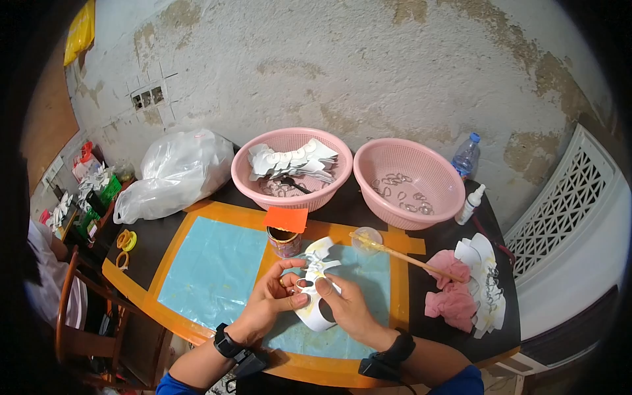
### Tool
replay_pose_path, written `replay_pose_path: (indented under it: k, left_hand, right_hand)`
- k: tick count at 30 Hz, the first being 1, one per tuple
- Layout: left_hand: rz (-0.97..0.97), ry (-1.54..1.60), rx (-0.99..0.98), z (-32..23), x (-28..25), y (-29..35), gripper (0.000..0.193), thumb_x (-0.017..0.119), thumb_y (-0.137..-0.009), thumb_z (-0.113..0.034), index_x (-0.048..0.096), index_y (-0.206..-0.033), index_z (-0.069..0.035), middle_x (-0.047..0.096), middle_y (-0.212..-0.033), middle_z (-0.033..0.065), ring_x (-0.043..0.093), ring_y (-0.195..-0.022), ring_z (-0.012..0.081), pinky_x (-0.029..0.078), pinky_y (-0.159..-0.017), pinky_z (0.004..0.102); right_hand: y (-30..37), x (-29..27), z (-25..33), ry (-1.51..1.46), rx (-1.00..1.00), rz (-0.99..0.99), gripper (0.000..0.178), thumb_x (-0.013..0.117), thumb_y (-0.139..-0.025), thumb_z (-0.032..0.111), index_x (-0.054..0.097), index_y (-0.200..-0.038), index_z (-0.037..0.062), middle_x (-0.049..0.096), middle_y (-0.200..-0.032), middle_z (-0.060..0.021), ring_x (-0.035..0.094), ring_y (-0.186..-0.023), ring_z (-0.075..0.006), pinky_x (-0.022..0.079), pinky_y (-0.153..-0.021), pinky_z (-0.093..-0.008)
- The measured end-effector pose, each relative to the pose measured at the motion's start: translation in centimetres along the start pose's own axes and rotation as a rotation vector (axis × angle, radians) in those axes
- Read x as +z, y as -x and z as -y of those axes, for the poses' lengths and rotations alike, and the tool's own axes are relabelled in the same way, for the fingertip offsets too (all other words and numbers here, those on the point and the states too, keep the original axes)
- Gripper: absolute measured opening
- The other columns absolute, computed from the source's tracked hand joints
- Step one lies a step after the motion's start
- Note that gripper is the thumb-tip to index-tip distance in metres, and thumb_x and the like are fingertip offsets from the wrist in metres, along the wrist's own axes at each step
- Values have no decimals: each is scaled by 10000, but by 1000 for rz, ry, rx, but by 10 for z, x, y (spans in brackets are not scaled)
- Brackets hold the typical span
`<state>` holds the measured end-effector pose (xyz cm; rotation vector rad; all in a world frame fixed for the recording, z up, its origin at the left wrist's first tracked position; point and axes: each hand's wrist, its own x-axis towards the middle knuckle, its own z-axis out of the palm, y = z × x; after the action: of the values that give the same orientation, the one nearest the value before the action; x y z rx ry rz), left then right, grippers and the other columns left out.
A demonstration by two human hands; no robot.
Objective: Applying glue and assembling white shoe components on a workshop table.
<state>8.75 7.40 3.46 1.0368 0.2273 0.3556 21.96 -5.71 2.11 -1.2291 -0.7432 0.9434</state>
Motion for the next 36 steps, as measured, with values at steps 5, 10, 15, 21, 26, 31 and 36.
replay_pose_path:
  k: [5,10,15,21,26,31,36]
  left_hand:
    - [31,59,-29,-1,-2,1,625,692,-851,75,429,-1395,-85,584,-966,-2,593,-918,90,496,-855,229]
    - [71,38,-33,-2,0,2,658,711,-862,33,405,-1428,-101,581,-973,-7,584,-948,84,486,-886,234]
    - [71,7,-25,-2,-1,2,692,734,-866,-7,380,-1454,-99,584,-992,-12,582,-931,75,484,-870,231]
    - [-5,-77,17,-3,2,0,712,734,-872,-18,348,-1466,-87,586,-961,3,582,-911,74,485,-830,219]
    - [-18,-147,65,6,-5,1,769,754,-838,13,329,-1474,-69,590,-999,22,595,-929,95,511,-829,236]
    - [-11,-335,154,4,3,6,748,730,-869,1,314,-1484,-91,583,-926,6,579,-883,83,477,-820,235]
    - [94,89,170,9,-3,0,823,725,-881,-28,214,-1521,-106,589,-971,16,594,-951,103,488,-868,259]
  right_hand:
    - [2,2,4,28,14,34,397,528,-1035,355,609,-1167,-11,637,-988,1,582,-874,-52,472,-744,-222]
    - [3,2,17,-63,79,4,379,511,-1042,350,616,-1156,4,627,-989,10,575,-875,-51,466,-761,-220]
    - [-1,1,11,-89,14,-24,375,511,-1042,352,625,-1121,4,626,-955,8,554,-856,-39,461,-746,-218]
    - [-2,-7,0,250,-105,-4,371,532,-1032,348,635,-1027,-8,576,-797,25,484,-764,-22,407,-634,-215]
    - [0,2,5,338,-215,23,347,543,-1030,316,598,-944,-16,517,-747,33,424,-726,-21,349,-579,-217]
    - [2,3,8,307,-292,17,419,527,-1032,379,520,-848,3,421,-740,44,365,-751,-50,340,-618,-234]
    - [0,-2,7,333,-275,16,407,529,-1031,376,532,-854,9,424,-746,32,380,-749,-57,348,-621,-246]
